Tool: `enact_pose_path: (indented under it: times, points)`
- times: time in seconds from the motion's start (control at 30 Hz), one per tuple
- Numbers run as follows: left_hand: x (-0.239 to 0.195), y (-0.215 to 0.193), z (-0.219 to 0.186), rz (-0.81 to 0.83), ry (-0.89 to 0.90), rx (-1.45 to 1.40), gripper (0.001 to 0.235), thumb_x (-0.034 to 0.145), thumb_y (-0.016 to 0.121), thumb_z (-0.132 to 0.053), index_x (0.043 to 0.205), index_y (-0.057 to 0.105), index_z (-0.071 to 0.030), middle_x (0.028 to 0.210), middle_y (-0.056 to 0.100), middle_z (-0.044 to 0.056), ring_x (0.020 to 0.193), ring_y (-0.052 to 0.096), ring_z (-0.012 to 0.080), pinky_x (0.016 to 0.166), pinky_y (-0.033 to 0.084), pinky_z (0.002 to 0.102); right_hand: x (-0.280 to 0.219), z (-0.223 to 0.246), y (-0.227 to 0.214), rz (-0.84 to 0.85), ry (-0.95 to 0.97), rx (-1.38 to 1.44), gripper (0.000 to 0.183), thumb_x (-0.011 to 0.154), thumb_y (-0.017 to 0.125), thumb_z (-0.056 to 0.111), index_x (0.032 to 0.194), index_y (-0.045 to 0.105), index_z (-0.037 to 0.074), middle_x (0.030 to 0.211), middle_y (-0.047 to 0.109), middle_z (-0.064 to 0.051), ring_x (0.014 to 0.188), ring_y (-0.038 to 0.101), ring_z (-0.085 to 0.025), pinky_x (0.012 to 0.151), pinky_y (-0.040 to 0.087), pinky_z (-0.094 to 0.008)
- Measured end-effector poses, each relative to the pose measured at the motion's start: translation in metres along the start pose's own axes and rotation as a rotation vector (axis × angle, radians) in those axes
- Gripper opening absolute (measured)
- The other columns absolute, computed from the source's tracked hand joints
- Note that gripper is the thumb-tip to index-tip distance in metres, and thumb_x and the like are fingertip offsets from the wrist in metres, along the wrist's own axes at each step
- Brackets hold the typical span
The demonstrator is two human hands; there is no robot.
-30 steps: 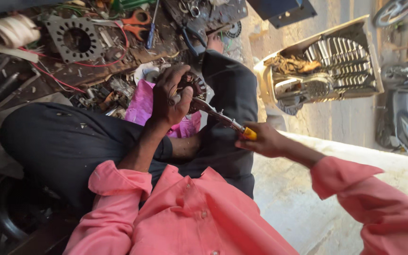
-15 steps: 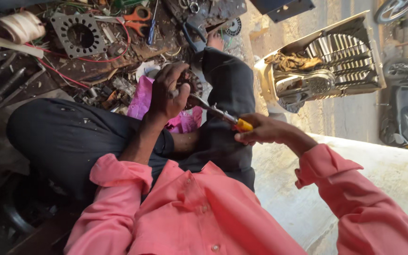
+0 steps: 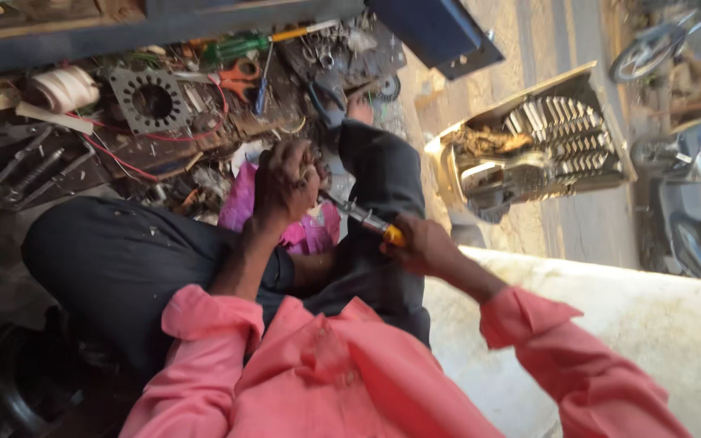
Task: The person disassembles an electric motor stator using pliers and a screwdriver to remove copper windings and other components. They handle the metal stator, prying at various parts and cutting wires as they sit at a cluttered workbench.
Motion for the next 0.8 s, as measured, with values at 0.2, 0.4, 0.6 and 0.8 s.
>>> enact_pose_path:
  times: [0.2, 0.4, 0.6, 0.8]
  points:
    - [0.001, -0.004, 0.018, -0.025, -0.134, -0.185, 0.031, 0.09, 0.06, -0.012, 0.118, 0.064, 0.001, 0.109, 0.068, 0.021, 0.103, 0.065, 0.0395, 0.092, 0.052, 0.047, -0.011, -0.01, 0.002, 0.102, 0.189, -0.12, 0.037, 0.087, 0.08, 0.045, 0.093, 0.068, 0.01, 0.074, 0.068, -0.018, 0.076, 0.067, -0.04, 0.069, 0.051, -0.048]
    - [0.0, 0.006, 0.021, 0.05, -0.185, -0.512, 0.043, 0.088, 0.061, -0.018, 0.127, 0.064, 0.0, 0.112, 0.07, 0.017, 0.104, 0.068, 0.0291, 0.096, 0.053, 0.039, -0.01, -0.032, 0.021, 0.631, 0.387, 0.797, 0.045, 0.08, 0.08, 0.032, 0.113, 0.057, 0.011, 0.084, 0.069, -0.005, 0.076, 0.069, -0.024, 0.066, 0.056, -0.04]
    - [-0.014, 0.054, 0.06, 0.283, -0.297, -0.753, 0.041, 0.091, 0.056, -0.025, 0.122, 0.072, -0.003, 0.115, 0.073, 0.016, 0.107, 0.068, 0.0282, 0.098, 0.052, 0.035, -0.011, -0.054, 0.028, 0.282, 0.148, -0.216, 0.042, 0.09, 0.082, 0.045, 0.106, 0.065, 0.01, 0.086, 0.071, -0.014, 0.083, 0.069, -0.038, 0.073, 0.055, -0.049]
    - [-0.033, 0.084, 0.109, 0.243, -0.31, -0.178, 0.033, 0.095, 0.06, -0.032, 0.115, 0.073, -0.009, 0.11, 0.072, 0.013, 0.105, 0.067, 0.0249, 0.091, 0.052, 0.037, -0.01, -0.047, 0.014, -0.16, 0.002, -0.1, 0.052, 0.073, 0.086, 0.036, 0.114, 0.066, 0.012, 0.09, 0.072, -0.021, 0.08, 0.069, -0.044, 0.064, 0.055, -0.052]
Point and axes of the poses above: each hand's wrist, its own x-axis towards the middle knuckle, its own y-axis out of the palm, z = x × y, the point moved 10 cm from there along x, towards the middle knuckle
